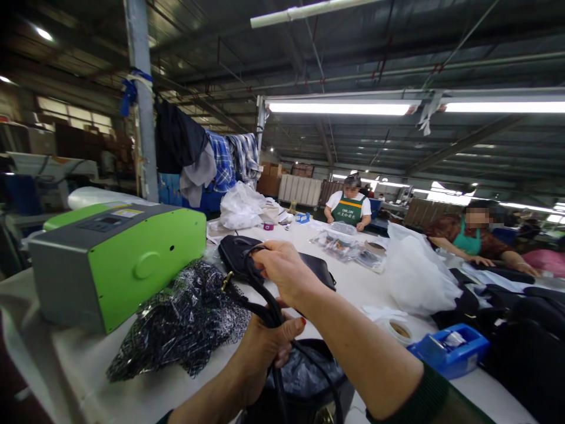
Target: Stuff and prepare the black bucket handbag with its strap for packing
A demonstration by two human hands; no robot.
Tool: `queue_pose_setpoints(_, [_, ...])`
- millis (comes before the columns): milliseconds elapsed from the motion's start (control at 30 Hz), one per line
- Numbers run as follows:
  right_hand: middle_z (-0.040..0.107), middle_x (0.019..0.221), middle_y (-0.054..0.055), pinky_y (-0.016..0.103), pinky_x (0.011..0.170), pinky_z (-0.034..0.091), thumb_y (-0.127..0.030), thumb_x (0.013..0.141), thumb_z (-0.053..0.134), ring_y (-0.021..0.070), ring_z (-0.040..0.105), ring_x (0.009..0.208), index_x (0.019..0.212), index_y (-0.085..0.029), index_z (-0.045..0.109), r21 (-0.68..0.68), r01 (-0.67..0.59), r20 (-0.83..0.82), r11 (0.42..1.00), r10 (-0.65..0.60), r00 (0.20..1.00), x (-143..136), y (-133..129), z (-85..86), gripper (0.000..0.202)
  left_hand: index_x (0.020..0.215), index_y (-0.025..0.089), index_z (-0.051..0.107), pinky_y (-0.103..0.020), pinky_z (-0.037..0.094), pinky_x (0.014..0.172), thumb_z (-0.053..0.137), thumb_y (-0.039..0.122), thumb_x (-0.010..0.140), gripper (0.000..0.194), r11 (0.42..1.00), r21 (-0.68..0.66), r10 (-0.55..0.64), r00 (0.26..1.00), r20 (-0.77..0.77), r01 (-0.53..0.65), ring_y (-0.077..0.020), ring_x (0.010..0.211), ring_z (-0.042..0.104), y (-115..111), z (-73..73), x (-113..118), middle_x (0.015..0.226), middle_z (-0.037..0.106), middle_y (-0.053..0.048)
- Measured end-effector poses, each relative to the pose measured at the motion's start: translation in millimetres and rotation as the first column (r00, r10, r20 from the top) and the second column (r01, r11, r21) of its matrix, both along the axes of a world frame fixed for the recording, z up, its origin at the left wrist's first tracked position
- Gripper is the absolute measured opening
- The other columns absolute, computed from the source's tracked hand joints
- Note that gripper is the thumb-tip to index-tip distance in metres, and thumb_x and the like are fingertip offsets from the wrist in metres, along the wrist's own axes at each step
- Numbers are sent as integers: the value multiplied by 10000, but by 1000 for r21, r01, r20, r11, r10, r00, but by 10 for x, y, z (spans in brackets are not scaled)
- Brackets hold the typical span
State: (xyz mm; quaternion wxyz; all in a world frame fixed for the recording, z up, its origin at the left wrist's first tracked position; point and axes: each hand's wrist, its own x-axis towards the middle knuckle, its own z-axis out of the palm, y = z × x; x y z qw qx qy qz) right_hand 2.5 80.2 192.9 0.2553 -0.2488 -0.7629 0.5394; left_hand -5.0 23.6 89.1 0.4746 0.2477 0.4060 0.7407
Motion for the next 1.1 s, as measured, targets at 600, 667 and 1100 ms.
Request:
queue_pose_setpoints(600, [577,517,18,245,488,460,-117,669,556,115,542,450,644,-133,577,-437,38,12,899,-36,999,116,159,-195,36,510,162,468,-172,186,305,773,267,536,324,987,-69,-149,986,-80,143,-27,286,299,1,-45,-117,367,424,70])
queue_pose_setpoints(667, [570,502,6,263,489,478,-121,666,548,123,548,444,651,-148,556,-433,60,-22,899,-77,997,144,193,-221,32,532,164,477,-178,170,294,754,286,555,304,989,-84,-127,989,-70,121,-29,271,295,4,-47,-112,381,475,49])
queue_pose_setpoints(1100, [607,557,11,235,489,465,-58,533,485,122,568,485,743,-145,595,-449,130,-165,884,-225,960,224,370,-265,253,546,157,498,-173,146,284,696,273,583,232,984,-160,-105,985,-135,83,-28,255,283,4,-49,-35,391,526,11])
